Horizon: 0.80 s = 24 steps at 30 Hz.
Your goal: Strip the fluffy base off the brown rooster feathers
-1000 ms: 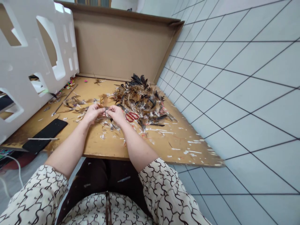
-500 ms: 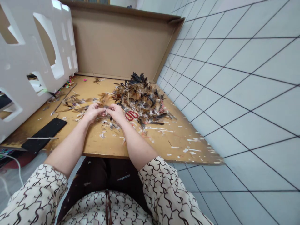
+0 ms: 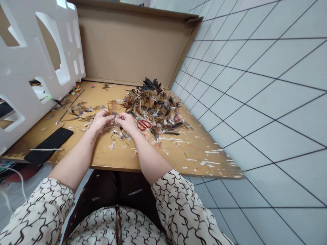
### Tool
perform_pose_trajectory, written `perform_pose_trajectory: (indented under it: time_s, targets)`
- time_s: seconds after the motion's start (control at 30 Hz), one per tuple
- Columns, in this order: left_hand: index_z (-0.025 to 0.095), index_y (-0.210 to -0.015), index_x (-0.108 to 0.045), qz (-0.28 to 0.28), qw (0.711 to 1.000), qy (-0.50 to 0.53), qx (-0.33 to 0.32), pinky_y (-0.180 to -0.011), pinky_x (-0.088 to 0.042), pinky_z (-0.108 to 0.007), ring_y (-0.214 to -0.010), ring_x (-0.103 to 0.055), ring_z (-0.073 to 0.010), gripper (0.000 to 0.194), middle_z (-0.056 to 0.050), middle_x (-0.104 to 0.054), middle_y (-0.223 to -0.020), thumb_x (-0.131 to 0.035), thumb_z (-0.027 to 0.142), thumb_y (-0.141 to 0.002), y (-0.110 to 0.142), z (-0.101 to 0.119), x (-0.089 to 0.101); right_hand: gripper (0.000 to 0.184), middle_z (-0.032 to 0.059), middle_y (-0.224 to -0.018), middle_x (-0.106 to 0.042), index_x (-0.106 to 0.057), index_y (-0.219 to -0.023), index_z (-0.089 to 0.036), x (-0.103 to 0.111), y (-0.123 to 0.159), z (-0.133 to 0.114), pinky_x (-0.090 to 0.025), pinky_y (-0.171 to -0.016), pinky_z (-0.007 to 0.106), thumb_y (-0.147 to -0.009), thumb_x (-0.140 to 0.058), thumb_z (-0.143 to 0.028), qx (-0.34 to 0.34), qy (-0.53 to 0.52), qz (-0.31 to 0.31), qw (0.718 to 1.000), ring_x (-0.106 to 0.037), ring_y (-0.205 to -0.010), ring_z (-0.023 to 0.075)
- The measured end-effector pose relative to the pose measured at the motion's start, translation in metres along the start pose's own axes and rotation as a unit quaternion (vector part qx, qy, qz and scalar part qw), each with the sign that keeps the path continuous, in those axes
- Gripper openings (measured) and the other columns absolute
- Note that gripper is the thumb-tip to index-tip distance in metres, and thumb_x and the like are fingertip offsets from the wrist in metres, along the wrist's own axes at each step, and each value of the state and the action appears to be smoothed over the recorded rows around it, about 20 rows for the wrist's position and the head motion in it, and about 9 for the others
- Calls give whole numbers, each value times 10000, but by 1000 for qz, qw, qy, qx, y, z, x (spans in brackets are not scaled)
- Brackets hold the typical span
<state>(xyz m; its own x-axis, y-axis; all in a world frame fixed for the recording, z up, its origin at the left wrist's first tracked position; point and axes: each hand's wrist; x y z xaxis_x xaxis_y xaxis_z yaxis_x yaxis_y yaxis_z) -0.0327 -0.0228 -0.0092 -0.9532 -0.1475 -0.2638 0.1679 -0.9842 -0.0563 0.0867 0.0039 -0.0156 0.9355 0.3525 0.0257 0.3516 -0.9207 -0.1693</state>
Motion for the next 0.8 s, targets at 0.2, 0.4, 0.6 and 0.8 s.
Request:
perform_pose_trajectory:
  time_s: [0.2,0.4,0.6,0.8]
  targets:
    - [150,-618,-585,-3,1000,10,-4,-464,-408,-209,-417,-475,-69,270,43,-573,-499,-745,202,-406,2,2,0,101,-90,-478,-419,-458,-556,-183,1,0,-1,-333,-539,208,-565,-558,-198,9,5,19,1000,-383,-488,58]
    - [141,-530,-544,-26,999,-24,-1,-428,-373,-207,-398,-481,-85,290,24,-557,-447,-778,218,-377,-3,-3,5,84,-83,-513,-447,-465,-580,-180,0,-1,1,-328,-548,209,-566,-546,-198,31,24,12,999,-393,-510,61]
    - [153,-483,-501,-2,999,-31,-12,-421,-376,-204,-376,-473,-85,302,38,-530,-397,-767,245,-376,0,-1,1,96,-79,-518,-460,-464,-580,-177,0,-2,5,-328,-556,212,-565,-556,-201,30,17,3,999,-402,-513,61]
    - [149,-496,-520,0,1000,-23,-14,-429,-395,-199,-372,-463,-72,262,50,-523,-392,-745,230,-390,2,2,-1,95,-76,-532,-481,-471,-586,-181,0,-1,-1,-342,-562,211,-573,-565,-174,20,19,13,1000,-421,-523,65]
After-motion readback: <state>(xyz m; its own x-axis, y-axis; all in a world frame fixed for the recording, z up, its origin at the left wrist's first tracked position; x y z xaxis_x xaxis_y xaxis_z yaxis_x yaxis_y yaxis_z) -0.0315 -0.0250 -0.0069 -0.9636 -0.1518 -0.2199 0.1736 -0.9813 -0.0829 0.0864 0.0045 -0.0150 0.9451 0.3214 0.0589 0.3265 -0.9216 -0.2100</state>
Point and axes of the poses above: each hand's wrist, its own y-axis away from the middle knuckle, its own x-axis out of the back of the hand, z = x × y
